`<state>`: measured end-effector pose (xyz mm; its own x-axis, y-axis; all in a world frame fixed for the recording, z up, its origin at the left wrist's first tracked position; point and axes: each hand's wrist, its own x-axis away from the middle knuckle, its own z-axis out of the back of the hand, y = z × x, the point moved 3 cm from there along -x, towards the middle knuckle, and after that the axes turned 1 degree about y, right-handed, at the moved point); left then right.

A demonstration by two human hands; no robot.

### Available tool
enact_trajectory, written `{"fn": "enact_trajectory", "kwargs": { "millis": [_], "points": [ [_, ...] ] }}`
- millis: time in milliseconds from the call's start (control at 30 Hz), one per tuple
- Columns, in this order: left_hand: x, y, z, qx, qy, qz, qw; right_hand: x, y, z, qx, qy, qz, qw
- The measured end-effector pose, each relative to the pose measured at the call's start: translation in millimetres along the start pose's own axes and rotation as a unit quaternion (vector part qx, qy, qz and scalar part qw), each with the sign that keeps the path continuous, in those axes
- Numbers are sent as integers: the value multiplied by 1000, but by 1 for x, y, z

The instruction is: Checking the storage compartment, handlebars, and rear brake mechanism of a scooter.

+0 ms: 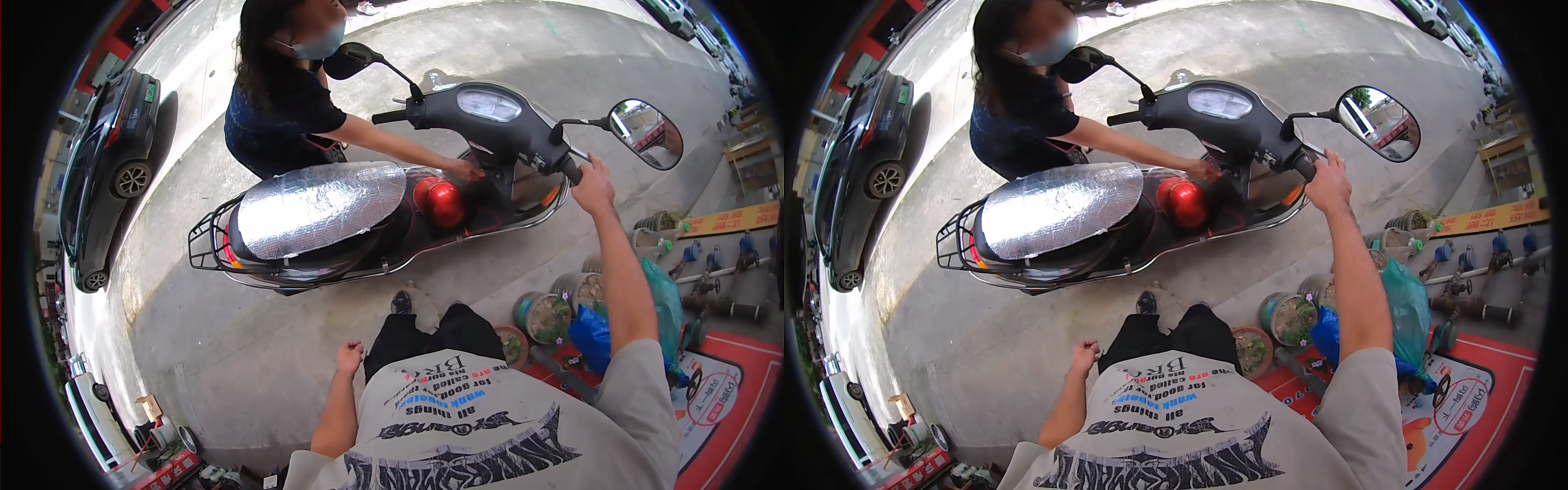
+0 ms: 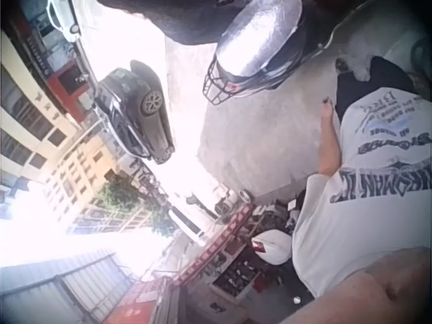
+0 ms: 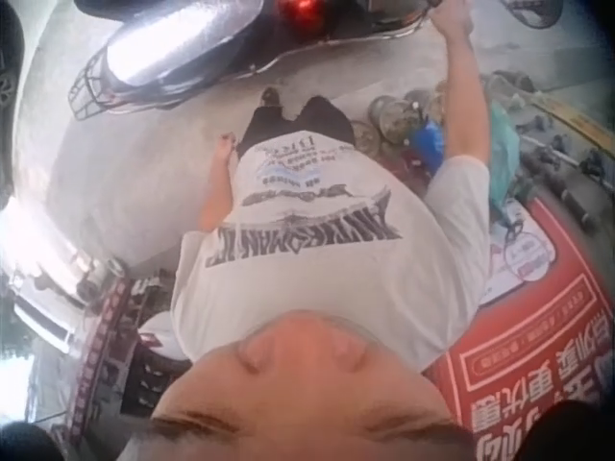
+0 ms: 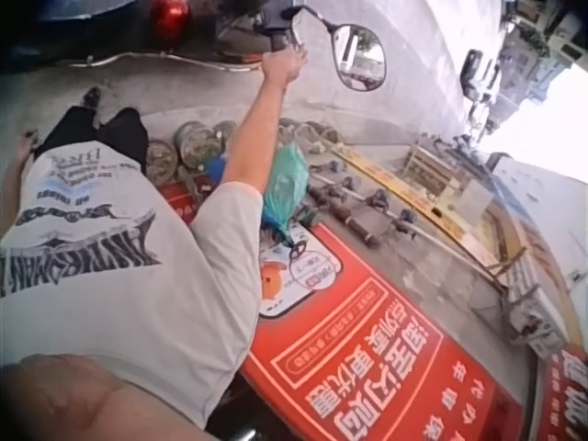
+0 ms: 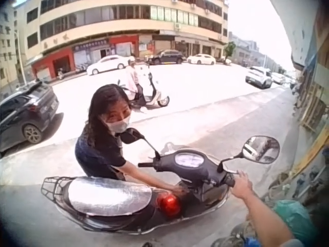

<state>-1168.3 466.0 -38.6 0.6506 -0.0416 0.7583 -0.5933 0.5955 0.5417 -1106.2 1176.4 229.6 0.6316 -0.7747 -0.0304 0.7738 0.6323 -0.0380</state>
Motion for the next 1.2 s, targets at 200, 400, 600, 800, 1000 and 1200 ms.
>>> {"fn": "enact_trajectory", "kwargs": {
  "millis": [200,400,600,800,1000,1200],
  "points": [
    [-38,41,19,-5,-20,-25,999,1,-1,0,42,-25,-25,999],
    [-65,44,60,-50,-14,-13,999,-2,-4,3,36,-21,-19,999],
    [-80,59,80,-74,0,-22,997,-1,-1,-2,13,30,-21,999],
    [-87,76,81,-64,-16,-31,997,-2,2,-5,16,31,-9,999],
    [-94,83,83,-79,-29,-30,996,-4,3,-5,34,0,-17,999],
    [-96,87,81,-94,-27,-30,995,-3,0,-3,27,-3,-26,999]
  ]
}}
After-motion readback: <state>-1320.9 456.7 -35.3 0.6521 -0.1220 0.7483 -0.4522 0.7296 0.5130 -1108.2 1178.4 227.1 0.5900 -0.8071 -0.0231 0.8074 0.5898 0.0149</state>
